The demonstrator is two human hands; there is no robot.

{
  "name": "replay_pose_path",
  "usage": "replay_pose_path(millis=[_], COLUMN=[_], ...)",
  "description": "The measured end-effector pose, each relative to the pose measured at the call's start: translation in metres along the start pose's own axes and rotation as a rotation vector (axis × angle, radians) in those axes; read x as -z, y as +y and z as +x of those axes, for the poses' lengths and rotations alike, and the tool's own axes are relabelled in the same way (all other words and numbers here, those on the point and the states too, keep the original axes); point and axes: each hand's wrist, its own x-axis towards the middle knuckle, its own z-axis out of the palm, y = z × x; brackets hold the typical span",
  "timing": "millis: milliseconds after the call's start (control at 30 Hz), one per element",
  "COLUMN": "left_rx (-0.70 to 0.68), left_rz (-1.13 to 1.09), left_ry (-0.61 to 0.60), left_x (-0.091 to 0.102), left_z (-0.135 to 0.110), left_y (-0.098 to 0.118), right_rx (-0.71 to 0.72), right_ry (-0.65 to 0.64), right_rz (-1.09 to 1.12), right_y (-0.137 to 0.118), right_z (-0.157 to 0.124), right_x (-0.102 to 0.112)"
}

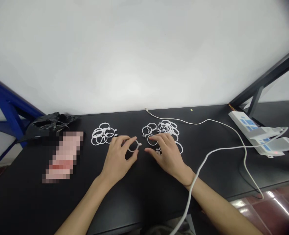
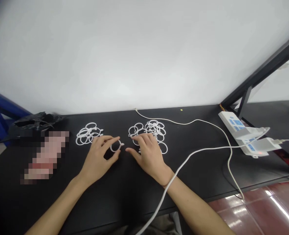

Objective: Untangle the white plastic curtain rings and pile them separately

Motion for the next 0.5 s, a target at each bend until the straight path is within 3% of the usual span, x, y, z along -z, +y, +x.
replay_pose_path(millis=[133, 267, 500], left_rx=[0.058, 0.098, 0.044], left_rz=[0.265, 0.373, 0.238], left_ry=[0.055, 0.085, 0.148], left_x=[-0.004, -0.007, -0.004], left_z=[0.004, 0.007, 0.008], left_y=[-0.024, -0.038, -0.024], right_rx=[-0.065, -0.059, 0.020], right_ry=[-0.022, -0.069, 0.004], right_rz=[-0.206, -0.268, -0.154], right_y=[0.007, 0.010, 0.005], right_z=[0.000, -0.003, 0.001], right_x=[-0.002, -0.006, -0.002])
